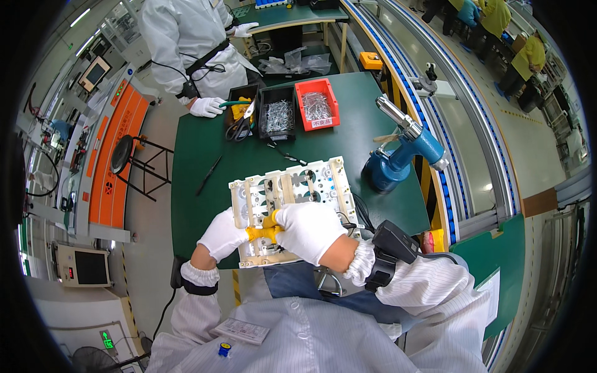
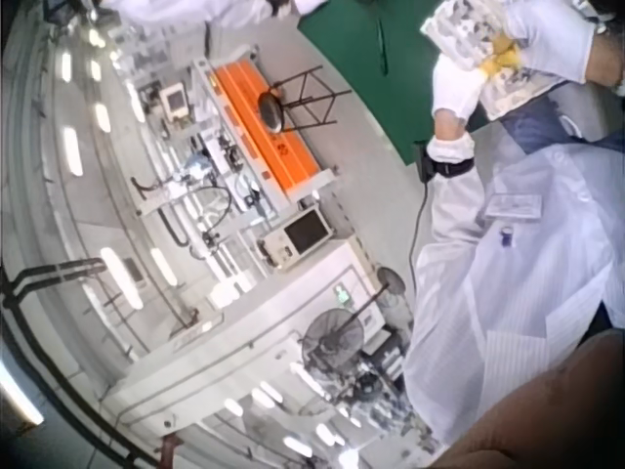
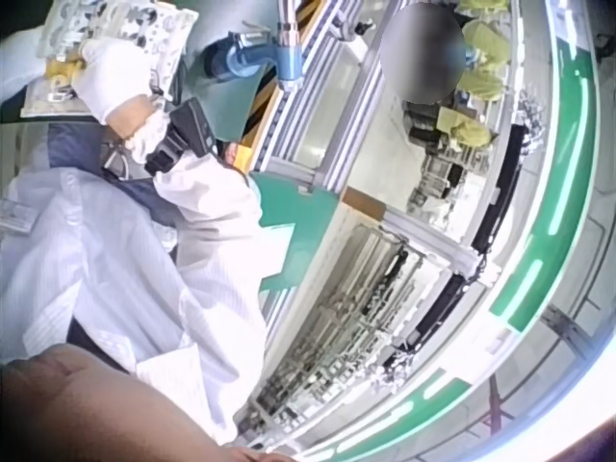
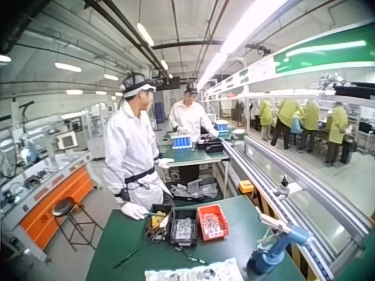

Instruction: Manually assemble components into a battery pack housing and secure with an electric screwdriver.

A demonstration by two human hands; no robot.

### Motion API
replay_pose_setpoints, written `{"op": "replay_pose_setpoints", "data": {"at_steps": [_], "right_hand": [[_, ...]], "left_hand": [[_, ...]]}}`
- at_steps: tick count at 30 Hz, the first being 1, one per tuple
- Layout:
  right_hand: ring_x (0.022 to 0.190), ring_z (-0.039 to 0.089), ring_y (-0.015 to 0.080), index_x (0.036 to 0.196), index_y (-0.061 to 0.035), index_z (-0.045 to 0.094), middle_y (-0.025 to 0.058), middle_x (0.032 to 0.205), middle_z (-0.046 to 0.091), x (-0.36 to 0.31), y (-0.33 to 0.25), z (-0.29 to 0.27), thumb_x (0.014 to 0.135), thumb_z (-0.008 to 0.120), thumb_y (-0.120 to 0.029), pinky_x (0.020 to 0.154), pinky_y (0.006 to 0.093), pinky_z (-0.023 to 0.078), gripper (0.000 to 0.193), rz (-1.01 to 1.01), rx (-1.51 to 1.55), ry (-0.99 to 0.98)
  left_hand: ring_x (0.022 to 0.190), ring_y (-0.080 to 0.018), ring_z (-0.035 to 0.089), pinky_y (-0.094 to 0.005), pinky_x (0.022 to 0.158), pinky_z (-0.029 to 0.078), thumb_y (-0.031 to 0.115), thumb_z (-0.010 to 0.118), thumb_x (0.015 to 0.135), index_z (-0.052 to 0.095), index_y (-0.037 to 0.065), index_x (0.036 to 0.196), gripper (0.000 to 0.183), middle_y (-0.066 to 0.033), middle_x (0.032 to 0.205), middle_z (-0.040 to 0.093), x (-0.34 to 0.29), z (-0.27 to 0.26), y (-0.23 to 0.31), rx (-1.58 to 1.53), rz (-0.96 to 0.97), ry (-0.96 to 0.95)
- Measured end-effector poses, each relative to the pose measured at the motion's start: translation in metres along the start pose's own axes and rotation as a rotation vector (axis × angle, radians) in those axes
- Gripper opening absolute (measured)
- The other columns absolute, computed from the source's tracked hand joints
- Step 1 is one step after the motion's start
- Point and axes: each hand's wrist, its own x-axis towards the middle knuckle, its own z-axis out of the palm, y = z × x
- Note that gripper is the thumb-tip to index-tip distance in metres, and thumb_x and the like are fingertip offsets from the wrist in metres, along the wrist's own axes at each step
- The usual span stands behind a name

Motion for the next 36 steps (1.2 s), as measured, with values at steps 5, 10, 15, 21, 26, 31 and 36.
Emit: {"op": "replay_pose_setpoints", "data": {"at_steps": [5,10,15,21,26,31,36], "right_hand": [[0.080,0.071,0.0339,0.097,-0.0107,0.076,0.0140,0.085,0.073,0.004,0.003,-0.002,0.084,0.072,-0.022,0.073,0.0431,0.057,0.018,-0.187,-0.087,-0.029],[0.077,0.070,0.0354,0.093,-0.0081,0.077,0.0152,0.083,0.072,0.012,0.010,0.001,0.080,0.072,-0.025,0.069,0.0450,0.056,0.022,-0.132,-0.063,-0.138],[0.075,0.070,0.0348,0.091,-0.0060,0.076,0.0153,0.083,0.072,0.010,0.007,0.003,0.080,0.073,-0.027,0.069,0.0443,0.056,0.024,-0.119,-0.118,-0.088],[0.072,0.069,0.0336,0.092,-0.0057,0.077,0.0145,0.081,0.072,0.009,0.005,0.005,0.083,0.073,-0.031,0.066,0.0424,0.056,0.026,-0.110,-0.114,-0.073],[0.071,0.069,0.0334,0.095,-0.0058,0.077,0.0150,0.079,0.071,0.008,0.008,0.006,0.087,0.072,-0.030,0.065,0.0413,0.056,0.026,-0.164,-0.099,-0.011],[0.073,0.071,0.0326,0.097,-0.0062,0.077,0.0163,0.081,0.072,0.012,0.010,0.005,0.085,0.074,-0.028,0.067,0.0405,0.057,0.025,-0.057,-0.034,-0.092],[0.073,0.071,0.0325,0.097,-0.0068,0.076,0.0152,0.080,0.072,0.012,0.011,0.011,0.085,0.073,-0.028,0.067,0.0413,0.057,0.025,-0.086,-0.103,-0.078]], "left_hand": [[0.098,-0.0194,0.070,-0.0323,0.087,0.057,0.018,0.082,0.083,0.064,-0.001,0.121,0.046,-0.0109,0.112,0.073,0.000,-0.001,-0.002,-0.004,0.030,0.005],[0.099,-0.0185,0.070,-0.0318,0.088,0.056,0.022,0.082,0.085,0.065,0.000,0.122,0.047,-0.0104,0.114,0.073,-0.004,0.000,0.008,-0.129,-0.047,-0.026],[0.093,-0.0200,0.072,-0.0327,0.083,0.057,0.020,0.085,0.080,0.067,-0.002,0.116,0.046,-0.0117,0.107,0.075,-0.001,0.000,0.004,-0.128,0.025,-0.006],[0.094,-0.0210,0.072,-0.0325,0.084,0.057,0.021,0.084,0.082,0.067,0.000,0.120,0.046,-0.0118,0.109,0.075,-0.003,-0.003,0.011,-0.098,0.020,-0.041],[0.090,-0.0220,0.073,-0.0323,0.081,0.057,0.020,0.085,0.079,0.071,0.000,0.115,0.044,-0.0126,0.104,0.076,0.000,0.000,0.004,-0.106,0.051,-0.015],[0.089,-0.0238,0.073,-0.0324,0.080,0.057,0.020,0.085,0.079,0.071,-0.001,0.115,0.044,-0.0135,0.104,0.076,0.002,0.000,-0.003,-0.103,0.050,-0.020],[0.089,-0.0225,0.073,-0.0325,0.081,0.057,0.020,0.085,0.080,0.070,0.000,0.116,0.044,-0.0126,0.104,0.076,0.001,0.000,0.004,-0.104,0.058,-0.029]]}}
